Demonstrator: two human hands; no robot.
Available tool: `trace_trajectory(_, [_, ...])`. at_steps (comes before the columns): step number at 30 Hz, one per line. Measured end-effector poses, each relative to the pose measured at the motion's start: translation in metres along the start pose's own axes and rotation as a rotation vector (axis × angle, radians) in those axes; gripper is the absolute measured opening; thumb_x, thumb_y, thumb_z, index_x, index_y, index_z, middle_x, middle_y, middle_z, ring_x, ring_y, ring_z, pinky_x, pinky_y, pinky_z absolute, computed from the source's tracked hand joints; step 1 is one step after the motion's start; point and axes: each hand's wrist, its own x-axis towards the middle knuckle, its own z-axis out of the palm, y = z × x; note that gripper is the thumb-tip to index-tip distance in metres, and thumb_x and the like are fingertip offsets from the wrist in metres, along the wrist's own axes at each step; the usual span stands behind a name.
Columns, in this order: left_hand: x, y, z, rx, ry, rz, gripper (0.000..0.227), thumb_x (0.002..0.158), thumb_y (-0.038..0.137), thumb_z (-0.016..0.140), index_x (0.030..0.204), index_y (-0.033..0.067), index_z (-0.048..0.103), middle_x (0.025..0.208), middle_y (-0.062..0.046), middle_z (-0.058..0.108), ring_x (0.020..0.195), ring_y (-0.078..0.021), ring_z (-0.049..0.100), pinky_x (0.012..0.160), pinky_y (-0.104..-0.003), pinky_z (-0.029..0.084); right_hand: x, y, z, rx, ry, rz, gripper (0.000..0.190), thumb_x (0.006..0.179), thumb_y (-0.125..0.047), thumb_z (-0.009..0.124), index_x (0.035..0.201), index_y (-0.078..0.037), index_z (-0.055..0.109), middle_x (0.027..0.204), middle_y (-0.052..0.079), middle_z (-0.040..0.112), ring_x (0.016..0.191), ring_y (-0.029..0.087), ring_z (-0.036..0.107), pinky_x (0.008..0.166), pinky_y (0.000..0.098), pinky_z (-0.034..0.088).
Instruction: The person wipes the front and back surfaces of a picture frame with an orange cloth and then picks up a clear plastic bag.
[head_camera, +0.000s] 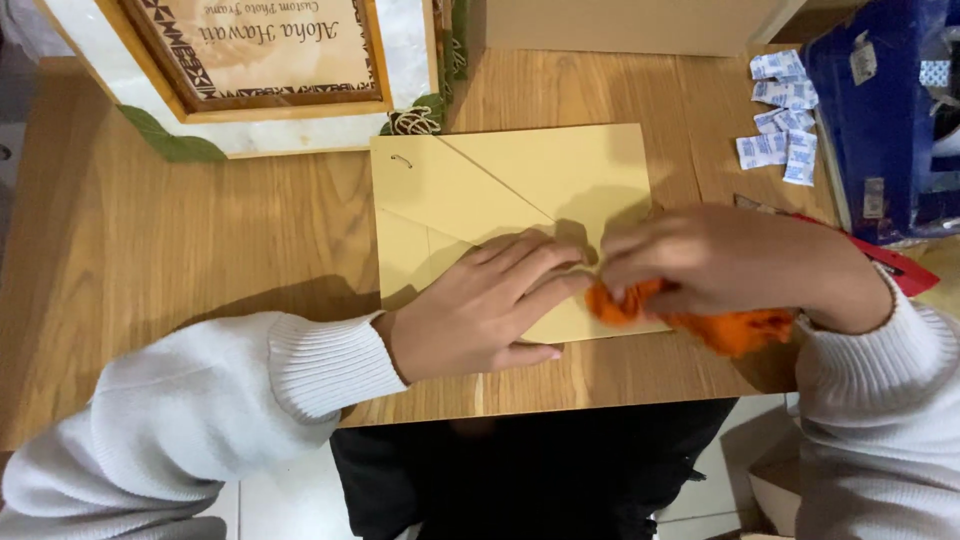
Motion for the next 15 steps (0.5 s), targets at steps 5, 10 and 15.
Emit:
trace_trajectory(5, [-0.003, -0.002, 0.002, -0.039, -0.042, -0.048, 0.107, 0.077, 0.056, 0.093, 0.153, 0.0023, 0.04, 0.158, -0.022, 0.036, 0.146, -0.0416, 0.043, 0.12, -0.056, 0.04, 0.002, 0.021, 0.0, 0.053, -0.148, 0.024, 0.02, 0.08, -0.017, 0.082, 0.097, -0.023, 0.076, 0.097, -0.012, 0.079, 0.078, 0.007, 0.076, 0.07, 0.0239, 0.062])
trace_trajectory(10, [-0.001, -0.001, 0.0, -0.009, -0.149, -0.206, 0.149, 0.066, 0.078, 0.099, 0.166, 0.0104, 0.011, 0.173, -0.022, 0.008, 0.162, -0.0436, 0.02, 0.129, -0.065, 0.017, 0.028, 0.008, 0.004, 0.169, 0.172, -0.154, 0.032, 0.081, -0.021, 0.083, 0.111, -0.016, 0.073, 0.114, 0.004, 0.075, 0.097, 0.021, 0.076, 0.079, 0.0337, 0.057])
trace_trajectory(15, [-0.008, -0.001, 0.004, -0.233, -0.026, -0.227, 0.14, 0.074, 0.08, 0.081, 0.165, 0.0058, 0.005, 0.174, -0.028, 0.002, 0.167, -0.0419, 0.018, 0.132, -0.064, 0.019, 0.054, -0.019, 0.032, 0.07, 0.512, -0.361, 0.02, 0.096, -0.009, 0.07, 0.116, -0.006, 0.069, 0.128, 0.013, 0.062, 0.106, 0.031, 0.065, 0.089, 0.0408, 0.055])
